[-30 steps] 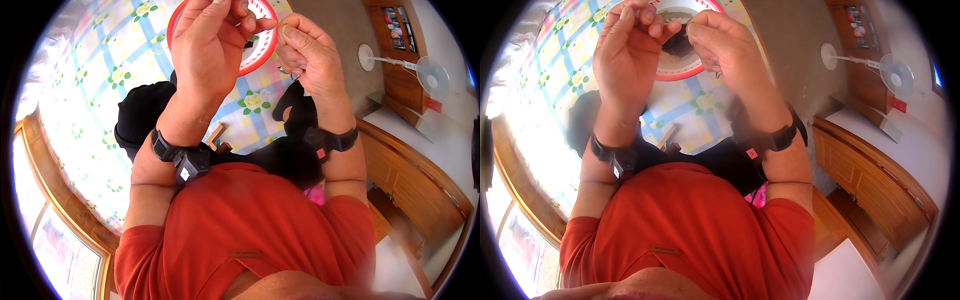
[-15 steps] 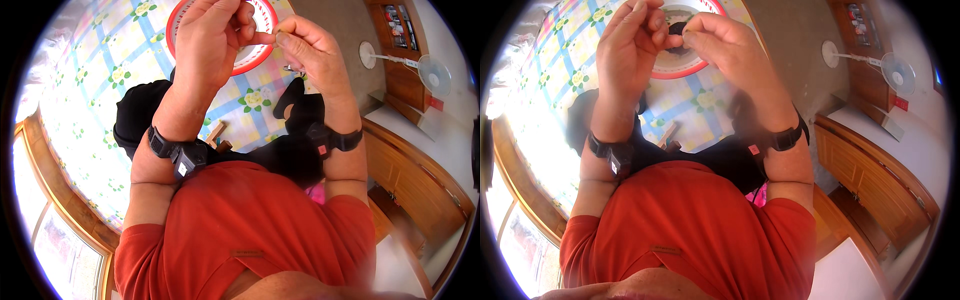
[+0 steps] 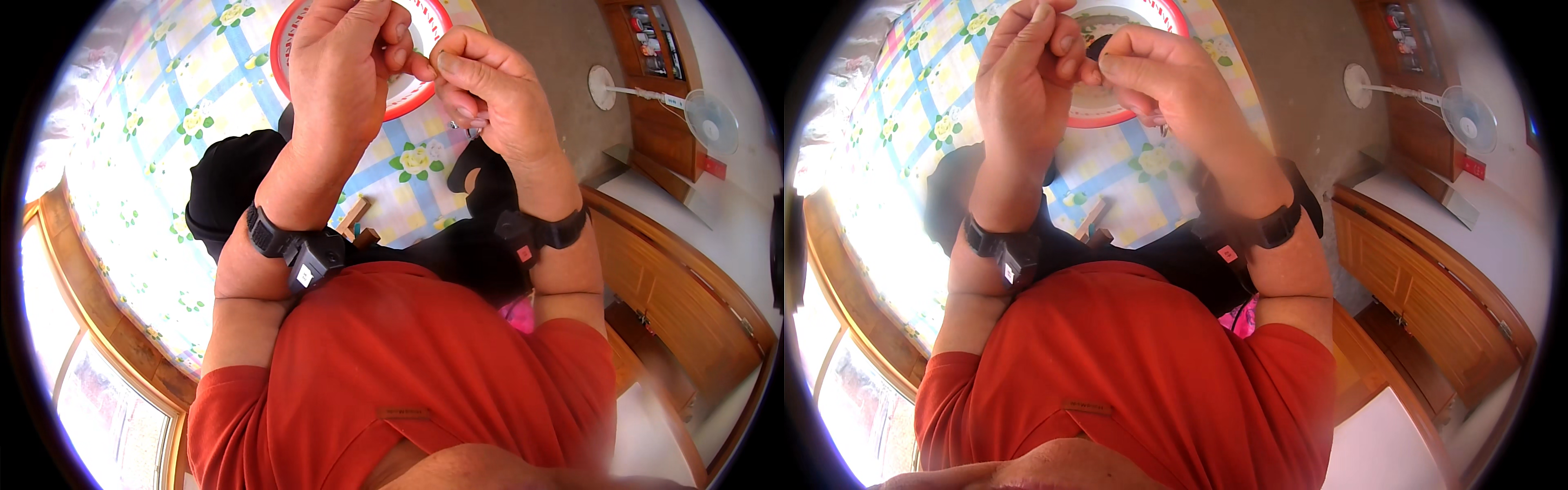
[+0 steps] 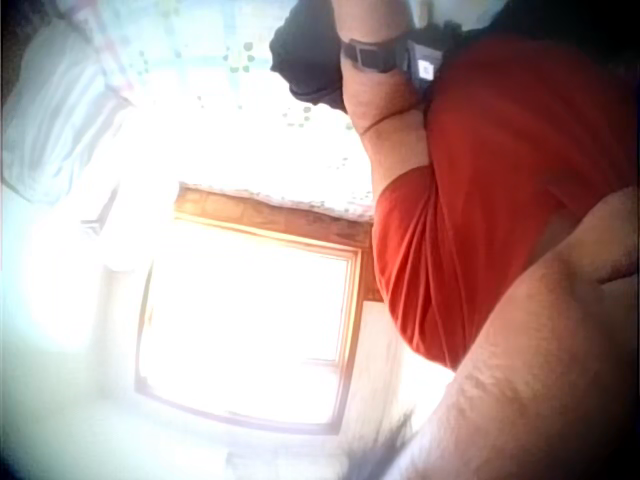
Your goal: The person threads a thin wire through a small metal connector and a swivel hook by hand. They use their fingers to align the wire and position the small metal components.
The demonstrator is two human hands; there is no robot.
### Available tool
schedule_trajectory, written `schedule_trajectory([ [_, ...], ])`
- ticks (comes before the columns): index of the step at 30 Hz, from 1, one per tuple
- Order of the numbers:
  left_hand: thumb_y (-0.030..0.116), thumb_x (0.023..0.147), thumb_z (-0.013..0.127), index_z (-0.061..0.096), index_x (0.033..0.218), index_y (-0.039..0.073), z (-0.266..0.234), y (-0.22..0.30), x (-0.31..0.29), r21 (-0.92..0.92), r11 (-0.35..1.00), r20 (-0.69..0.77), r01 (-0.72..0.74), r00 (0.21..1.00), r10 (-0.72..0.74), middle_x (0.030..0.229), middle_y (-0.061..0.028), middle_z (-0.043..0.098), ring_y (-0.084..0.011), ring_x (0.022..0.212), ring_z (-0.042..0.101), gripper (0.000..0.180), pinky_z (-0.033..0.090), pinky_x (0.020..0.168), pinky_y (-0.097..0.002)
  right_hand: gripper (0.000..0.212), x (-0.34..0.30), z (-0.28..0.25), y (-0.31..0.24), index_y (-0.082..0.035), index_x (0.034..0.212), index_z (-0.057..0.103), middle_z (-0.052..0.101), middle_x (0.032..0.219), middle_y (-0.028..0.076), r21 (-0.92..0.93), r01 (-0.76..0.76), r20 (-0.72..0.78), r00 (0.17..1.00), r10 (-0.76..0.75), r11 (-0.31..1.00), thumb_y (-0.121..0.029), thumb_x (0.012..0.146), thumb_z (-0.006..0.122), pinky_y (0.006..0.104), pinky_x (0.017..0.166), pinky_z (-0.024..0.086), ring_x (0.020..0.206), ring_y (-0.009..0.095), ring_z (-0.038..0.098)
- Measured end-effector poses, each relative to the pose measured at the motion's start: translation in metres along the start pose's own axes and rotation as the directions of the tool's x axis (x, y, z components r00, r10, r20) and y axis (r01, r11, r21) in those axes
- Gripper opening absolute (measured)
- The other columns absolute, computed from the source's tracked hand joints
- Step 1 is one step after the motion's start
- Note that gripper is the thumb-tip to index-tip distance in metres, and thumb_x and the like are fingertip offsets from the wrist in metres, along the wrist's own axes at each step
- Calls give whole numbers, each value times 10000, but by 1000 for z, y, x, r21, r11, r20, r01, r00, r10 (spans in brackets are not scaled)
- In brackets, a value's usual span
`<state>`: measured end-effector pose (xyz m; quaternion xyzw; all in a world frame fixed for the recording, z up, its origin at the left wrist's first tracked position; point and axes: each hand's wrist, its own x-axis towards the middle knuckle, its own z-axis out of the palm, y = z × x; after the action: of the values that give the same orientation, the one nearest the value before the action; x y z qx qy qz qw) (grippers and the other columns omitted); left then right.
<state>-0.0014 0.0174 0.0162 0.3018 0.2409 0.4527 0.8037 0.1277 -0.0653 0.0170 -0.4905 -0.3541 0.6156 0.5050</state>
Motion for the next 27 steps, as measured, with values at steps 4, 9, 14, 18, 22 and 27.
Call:
schedule_trajectory([
  [4, 142, 988, 457, 532, 945, 38, -6, -6, 2, -61, 998, 89, -7, 996, 12, 636, -20, 473, -97, 524, 417, 135, 409, 476, -227, 209, 2, 1, 0, -52, 843, 537, 361, 530, -49, 30, -4, -6, 1000, 4, 1000, -226, 954, 502, 198, 428, 219, 445, 30, 260],
  [9, 92, 971, 482, 585, 954, 32, -15, -6, -1, 218, 976, 198, -2, 979, -43, 707, -29, 556, -82, 569, 479, 120, 402, 528, -195, 243, 2, -3, 3, -58, 803, 485, 345, 478, -38, 265, -68, 65, 996, 53, 962, -241, 962, 464, 214, 383, 216, 380, 53, 245],
  [14, -82, 760, 569, 621, 915, 19, -15, 3, 9, 542, 373, 674, -753, 655, 341, 793, -119, 571, -285, 726, 570, 192, 460, 633, -330, 256, -2, -10, -1, -60, 797, 475, 320, 447, -38, 365, -100, 80, 994, 76, 926, -241, 969, 420, 225, 361, 216, 346, 65, 234],
  [18, -63, 765, 583, 629, 942, 20, -13, 5, 6, 512, 171, 785, -842, 540, 304, 808, -106, 582, -274, 733, 586, 201, 481, 647, -329, 262, -7, -9, -4, -60, 777, 474, 330, 444, -40, 322, -187, 17, 981, 192, 928, -225, 968, 404, 229, 359, 223, 342, 68, 247],
  [22, -6, 786, 616, 643, 957, 14, -6, 7, -3, 546, -41, 828, -837, 533, 174, 839, -85, 625, -225, 739, 636, 175, 526, 638, -281, 257, -12, -12, -3, -63, 758, 476, 337, 442, -36, 341, -198, 15, 979, 205, 919, -207, 958, 404, 234, 361, 232, 346, 74, 265],
  [27, 14, 685, 639, 647, 956, 31, 4, 16, 2, 353, -180, 935, -918, 354, 28, 843, -79, 618, -242, 752, 639, 272, 530, 628, -301, 255, -16, -15, -2, -73, 720, 477, 334, 438, -31, 368, -283, -35, 947, 318, 885, -198, 935, 421, 242, 362, 233, 349, 80, 268],
])
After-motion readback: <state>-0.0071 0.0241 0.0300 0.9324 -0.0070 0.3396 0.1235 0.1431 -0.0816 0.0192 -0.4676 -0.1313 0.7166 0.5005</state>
